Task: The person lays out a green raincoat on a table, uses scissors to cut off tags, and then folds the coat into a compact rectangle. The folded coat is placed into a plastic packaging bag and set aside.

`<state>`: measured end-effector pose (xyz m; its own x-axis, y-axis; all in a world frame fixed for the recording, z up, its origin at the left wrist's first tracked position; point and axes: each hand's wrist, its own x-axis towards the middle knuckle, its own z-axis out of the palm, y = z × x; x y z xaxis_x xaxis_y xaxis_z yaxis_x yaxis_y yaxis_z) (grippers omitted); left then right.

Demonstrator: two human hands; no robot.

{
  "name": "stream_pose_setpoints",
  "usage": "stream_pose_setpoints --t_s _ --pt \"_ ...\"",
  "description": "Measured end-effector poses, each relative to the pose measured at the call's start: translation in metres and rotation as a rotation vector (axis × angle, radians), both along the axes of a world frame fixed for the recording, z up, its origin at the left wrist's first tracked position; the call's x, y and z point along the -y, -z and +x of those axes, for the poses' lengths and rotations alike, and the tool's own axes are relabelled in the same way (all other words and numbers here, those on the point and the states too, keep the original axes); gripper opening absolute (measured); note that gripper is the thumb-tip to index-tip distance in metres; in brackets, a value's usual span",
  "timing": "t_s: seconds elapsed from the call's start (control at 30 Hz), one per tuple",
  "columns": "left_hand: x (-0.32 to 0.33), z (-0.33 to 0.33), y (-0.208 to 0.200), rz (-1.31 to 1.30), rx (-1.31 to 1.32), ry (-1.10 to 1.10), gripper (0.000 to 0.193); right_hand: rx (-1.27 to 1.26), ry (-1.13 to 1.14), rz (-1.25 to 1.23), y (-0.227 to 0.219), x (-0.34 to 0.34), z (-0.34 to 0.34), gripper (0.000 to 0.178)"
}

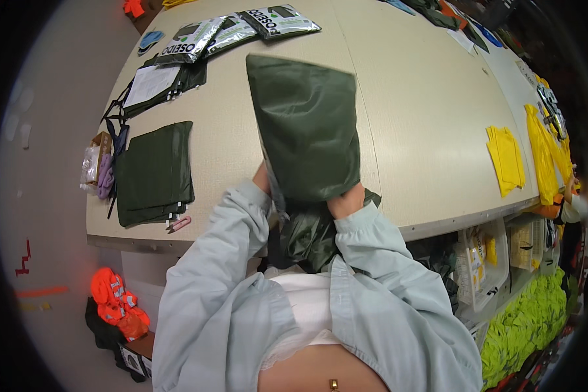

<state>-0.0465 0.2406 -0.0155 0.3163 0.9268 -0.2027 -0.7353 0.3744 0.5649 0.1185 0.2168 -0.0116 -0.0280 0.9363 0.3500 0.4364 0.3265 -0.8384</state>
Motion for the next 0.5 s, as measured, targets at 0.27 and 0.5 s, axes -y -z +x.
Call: stream_pose_setpoints --t_s 0.27,0.5 --pt "0.09 0.032 0.086 -0.281 -0.252 -0.118 0.043 0.349 -0.152 0.161 0.003 -0.056 -0.019 0.039" --pt "0.092 -0.07 0.062 -0.113 -1.576 0.133 0.028 0.7 -0.187 -0.081 0.06 -0.05 -0.045 0.033"
